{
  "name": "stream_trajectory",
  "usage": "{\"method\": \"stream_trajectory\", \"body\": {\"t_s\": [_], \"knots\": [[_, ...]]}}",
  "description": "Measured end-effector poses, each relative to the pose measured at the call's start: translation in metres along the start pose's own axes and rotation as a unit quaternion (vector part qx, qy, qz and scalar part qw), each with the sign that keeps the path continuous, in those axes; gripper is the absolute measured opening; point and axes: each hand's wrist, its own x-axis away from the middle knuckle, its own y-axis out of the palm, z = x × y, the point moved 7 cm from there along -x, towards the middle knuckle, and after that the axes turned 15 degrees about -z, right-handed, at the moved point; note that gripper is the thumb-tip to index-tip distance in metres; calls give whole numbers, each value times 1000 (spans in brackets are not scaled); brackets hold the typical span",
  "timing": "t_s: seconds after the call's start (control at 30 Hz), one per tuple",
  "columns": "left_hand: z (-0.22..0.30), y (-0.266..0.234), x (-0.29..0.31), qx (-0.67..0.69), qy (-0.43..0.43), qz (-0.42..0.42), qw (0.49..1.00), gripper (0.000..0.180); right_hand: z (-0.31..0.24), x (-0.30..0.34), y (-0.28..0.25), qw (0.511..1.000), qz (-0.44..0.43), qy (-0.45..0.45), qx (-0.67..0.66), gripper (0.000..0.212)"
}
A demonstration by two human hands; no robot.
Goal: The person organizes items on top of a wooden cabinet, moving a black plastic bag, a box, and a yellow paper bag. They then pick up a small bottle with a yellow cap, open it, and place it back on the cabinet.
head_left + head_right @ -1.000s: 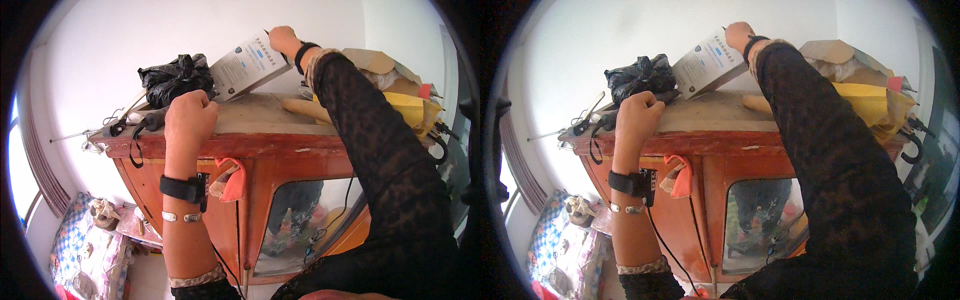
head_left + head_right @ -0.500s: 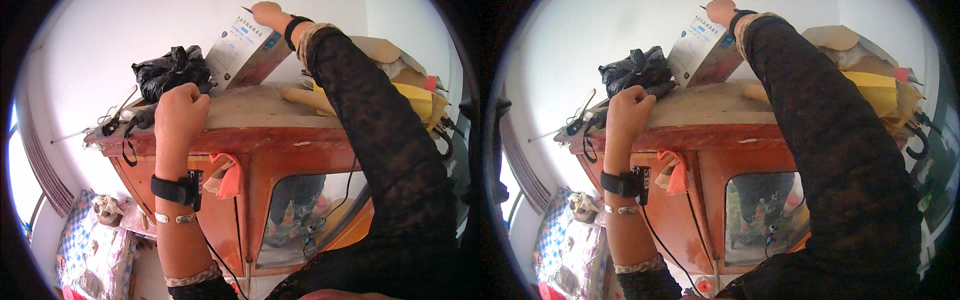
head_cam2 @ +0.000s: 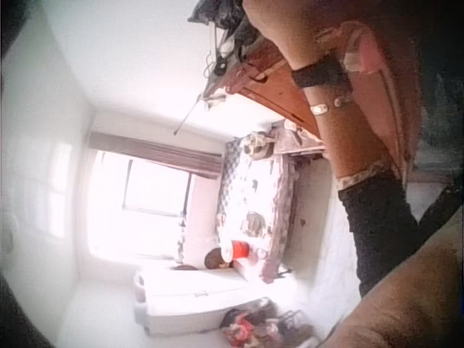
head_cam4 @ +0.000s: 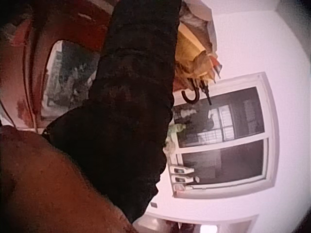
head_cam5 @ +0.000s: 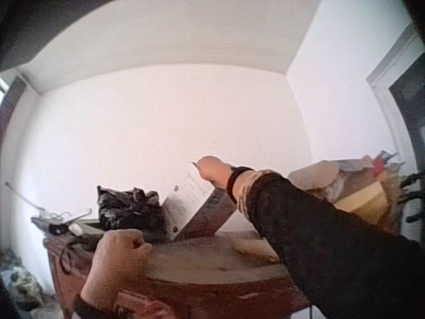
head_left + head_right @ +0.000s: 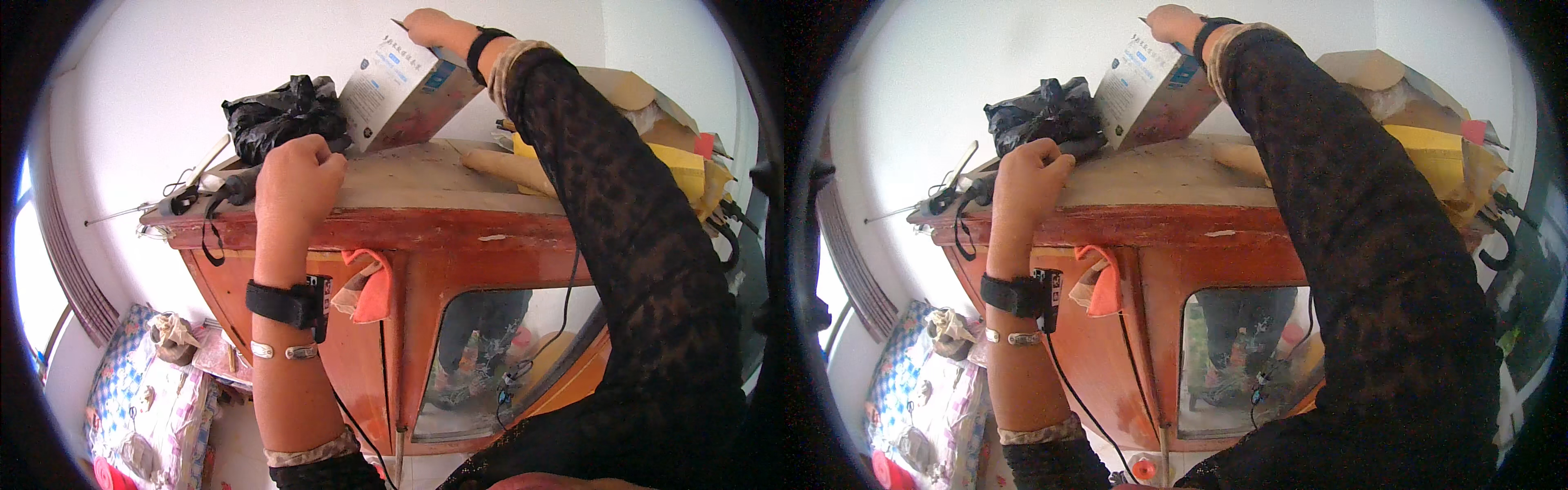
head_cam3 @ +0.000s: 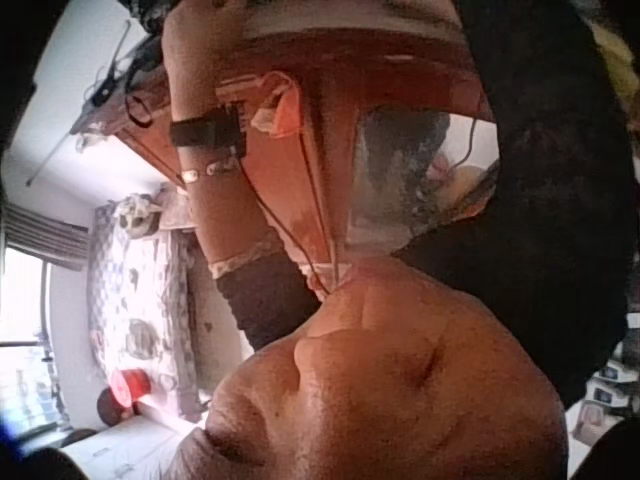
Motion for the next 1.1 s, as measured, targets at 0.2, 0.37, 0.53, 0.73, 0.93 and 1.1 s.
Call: {"method": "stream_trajectory", "body": {"t_s": [0.2, 0.37, 0.53, 0.73, 0.93, 1.1], "knots": [[0, 0, -1, -5, 11, 9, 1000, 23, -10, 33, -7, 987, 14, -102, 122, 7], [1, -1, 1, -4, 11, 8, 1000, 24, 17, 22, -27, 991, 41, -32, 121, 9], [2, 1, -1, -1, 14, 16, 1000, 24, 5, 7, -44, 986, 124, -70, 89, 11], [-1, 2, -2, 3, 30, 11, 999, 24, -53, -10, -37, 995, -19, -96, 32, 20], [2, 1, -1, 10, 33, 26, 999, 25, -59, 26, -48, 987, -99, -129, -11, 45], [1, 0, -2, 23, 22, 15, 999, 26, -48, 70, -60, 974, -184, -127, -37, 64]]}}
